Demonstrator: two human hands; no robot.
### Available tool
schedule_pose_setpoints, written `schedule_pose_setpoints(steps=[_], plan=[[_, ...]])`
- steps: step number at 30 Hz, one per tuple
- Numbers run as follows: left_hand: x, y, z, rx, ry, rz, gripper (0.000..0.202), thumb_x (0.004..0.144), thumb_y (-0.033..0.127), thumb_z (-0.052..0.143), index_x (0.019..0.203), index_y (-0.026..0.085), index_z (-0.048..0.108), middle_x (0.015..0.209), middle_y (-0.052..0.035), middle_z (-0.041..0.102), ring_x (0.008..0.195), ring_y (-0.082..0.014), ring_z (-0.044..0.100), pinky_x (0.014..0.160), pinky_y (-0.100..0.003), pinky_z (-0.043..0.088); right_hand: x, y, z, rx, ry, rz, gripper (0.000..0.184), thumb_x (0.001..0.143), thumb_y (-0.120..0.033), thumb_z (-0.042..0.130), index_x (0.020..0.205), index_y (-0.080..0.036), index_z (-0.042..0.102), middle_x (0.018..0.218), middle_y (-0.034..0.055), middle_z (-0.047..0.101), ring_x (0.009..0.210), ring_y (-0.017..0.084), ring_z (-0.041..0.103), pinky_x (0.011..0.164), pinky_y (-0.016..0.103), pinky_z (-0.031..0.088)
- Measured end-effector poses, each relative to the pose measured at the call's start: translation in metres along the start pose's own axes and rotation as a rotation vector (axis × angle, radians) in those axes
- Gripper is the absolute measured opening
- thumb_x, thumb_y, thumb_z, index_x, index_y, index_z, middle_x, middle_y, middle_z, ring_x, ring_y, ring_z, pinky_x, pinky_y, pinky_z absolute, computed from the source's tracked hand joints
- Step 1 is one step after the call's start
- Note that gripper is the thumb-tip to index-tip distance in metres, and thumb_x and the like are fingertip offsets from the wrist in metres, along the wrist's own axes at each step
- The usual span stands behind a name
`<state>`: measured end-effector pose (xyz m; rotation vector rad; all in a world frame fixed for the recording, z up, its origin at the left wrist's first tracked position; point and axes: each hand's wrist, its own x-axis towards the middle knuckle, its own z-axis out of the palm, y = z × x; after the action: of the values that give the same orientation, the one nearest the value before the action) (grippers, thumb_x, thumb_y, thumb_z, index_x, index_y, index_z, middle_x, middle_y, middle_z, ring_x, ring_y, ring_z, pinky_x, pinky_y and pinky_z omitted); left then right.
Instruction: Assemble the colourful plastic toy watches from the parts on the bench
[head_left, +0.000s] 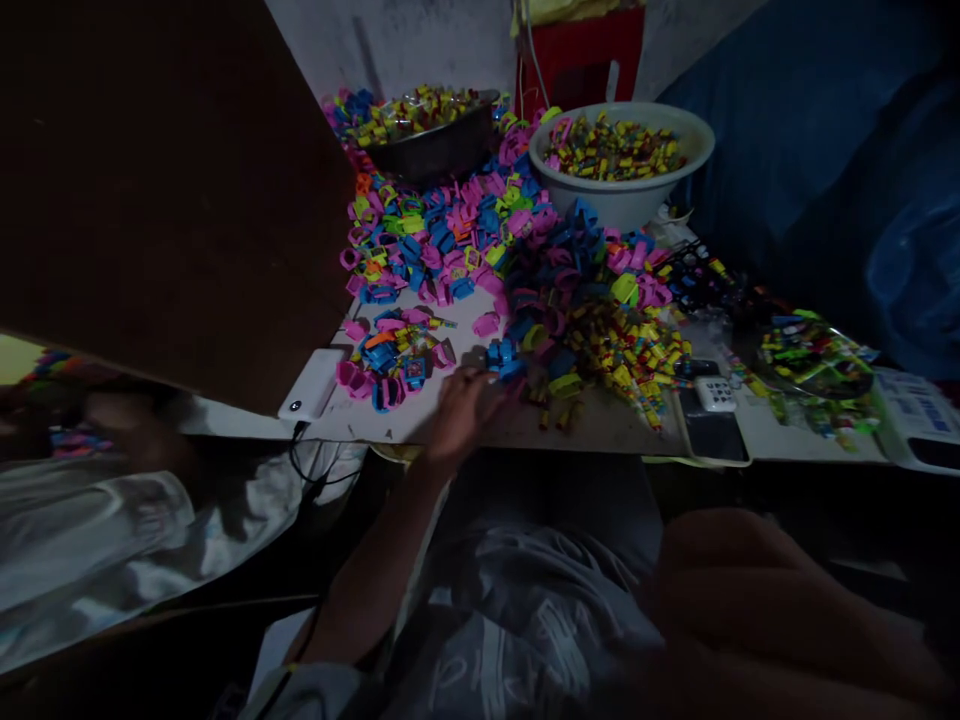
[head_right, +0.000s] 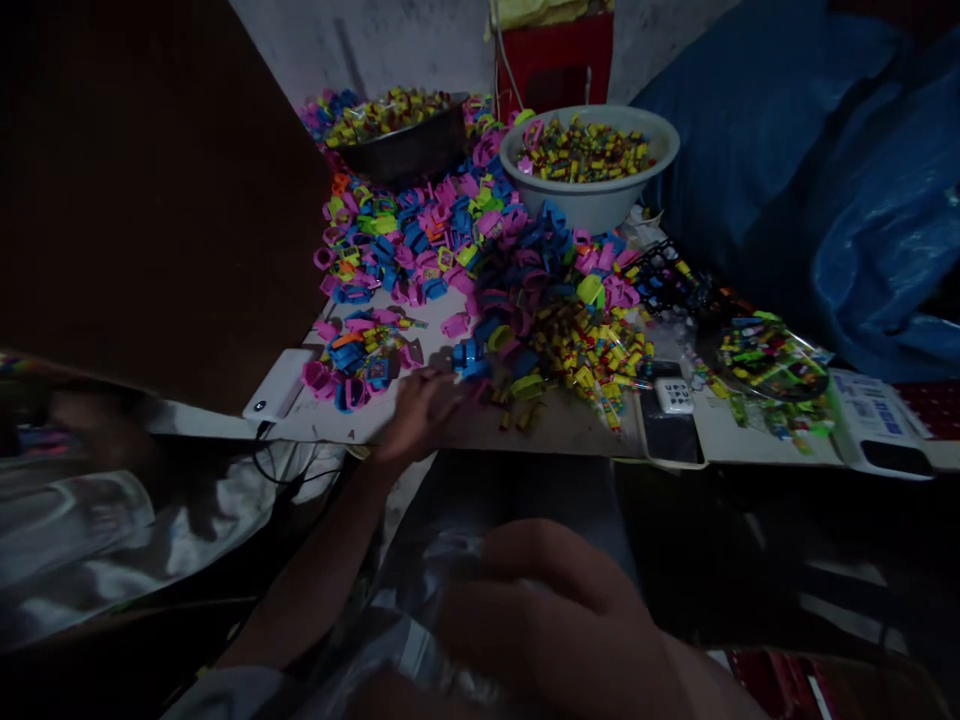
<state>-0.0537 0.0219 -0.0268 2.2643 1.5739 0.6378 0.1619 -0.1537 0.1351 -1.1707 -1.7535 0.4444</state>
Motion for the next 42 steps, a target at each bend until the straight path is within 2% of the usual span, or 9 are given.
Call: schedule_pose_setpoints(steps=[4,9,13,19,24,28,33,37,42], plan=[[-0.004,0.016,0.021,-0.107,-0.125,-0.064,0.038,0.087,0.043,0.056,0.117,0.023,0.066,0.097,-0.0057,0.064,0.101,-0.0247,0.058,0.093,-0.035,0.040,0.016,0.049,0.026,-0.155,-0.235,-0.141,0.022,0.089,-0.024,0.052,0.105,-0.034,0.064,0.086,0.0019,0.068,0.078,0.018,0.062,0.067,0.031,0.047],[-0.010,0.009,0.026,-0.161,-0.199,-0.133,0.040,0.089,0.050,0.047,0.106,0.023,0.071,0.071,-0.0035,0.065,0.067,-0.0208,0.061,0.066,-0.031,0.044,-0.002,0.150,0.071,-0.534,-0.392,0.278,0.023,0.095,-0.027,0.042,0.104,-0.024,0.063,0.088,0.0058,0.067,0.080,0.020,0.062,0.064,0.029,0.041],[-0.013,0.003,0.022,-0.151,-0.221,-0.194,0.051,0.088,0.061,0.041,0.082,0.021,0.071,0.065,-0.0040,0.063,0.062,-0.0196,0.058,0.058,-0.030,0.039,-0.019,0.183,0.091,-0.587,-0.431,0.365,0.023,0.096,-0.031,0.041,0.102,-0.022,0.061,0.086,0.0059,0.065,0.075,0.018,0.062,0.059,0.026,0.035],[-0.009,0.000,0.015,-0.047,-0.202,-0.311,0.052,0.083,0.066,0.045,0.075,0.019,0.066,0.062,-0.0059,0.060,0.064,-0.0229,0.059,0.062,-0.032,0.039,-0.017,0.179,0.099,-0.585,-0.284,0.498,0.018,0.094,-0.030,0.043,0.092,-0.018,0.057,0.075,0.0056,0.063,0.067,0.018,0.060,0.053,0.026,0.029],[-0.008,0.002,0.013,-0.023,-0.179,-0.325,0.043,0.087,0.057,0.046,0.076,0.018,0.063,0.069,-0.0058,0.062,0.069,-0.0221,0.061,0.066,-0.032,0.042,-0.021,0.169,0.102,-0.156,-0.144,0.533,0.031,0.090,-0.029,0.047,0.120,-0.019,0.047,0.088,0.0044,0.067,0.075,0.018,0.063,0.064,0.026,0.042],[-0.015,0.003,0.014,-0.071,-0.190,-0.242,0.028,0.085,0.045,0.056,0.091,0.019,0.061,0.089,-0.0053,0.065,0.080,-0.0196,0.062,0.074,-0.030,0.046,-0.025,0.154,0.115,0.091,-0.167,0.495,0.023,0.092,-0.034,0.044,0.111,-0.021,0.052,0.090,0.0041,0.064,0.080,0.017,0.062,0.070,0.026,0.045],[-0.038,0.017,0.007,-0.501,-0.227,-0.076,0.029,0.083,0.034,0.060,0.108,0.019,0.058,0.107,-0.0070,0.064,0.098,-0.0194,0.062,0.086,-0.028,0.049,-0.025,0.136,0.129,0.205,-0.087,0.404,0.020,0.096,-0.031,0.038,0.106,-0.020,0.051,0.094,0.0050,0.060,0.086,0.016,0.057,0.079,0.026,0.045],[-0.057,0.039,0.000,-0.918,-0.257,-0.237,0.036,0.091,0.040,0.047,0.118,0.018,0.057,0.116,-0.0076,0.065,0.105,-0.0203,0.061,0.087,-0.029,0.049,-0.028,0.124,0.129,0.218,-0.143,0.246,0.019,0.097,-0.025,0.038,0.109,-0.023,0.052,0.101,0.0050,0.061,0.092,0.016,0.057,0.082,0.026,0.045],[-0.062,0.059,-0.005,-1.090,-0.202,-0.422,0.038,0.080,0.049,0.063,0.098,0.016,0.057,0.085,-0.0030,0.067,0.076,-0.0154,0.062,0.068,-0.025,0.048,-0.034,0.112,0.114,0.162,-0.186,0.168,0.023,0.097,-0.022,0.038,0.114,-0.025,0.053,0.107,0.0047,0.064,0.099,0.016,0.059,0.087,0.026,0.046]])
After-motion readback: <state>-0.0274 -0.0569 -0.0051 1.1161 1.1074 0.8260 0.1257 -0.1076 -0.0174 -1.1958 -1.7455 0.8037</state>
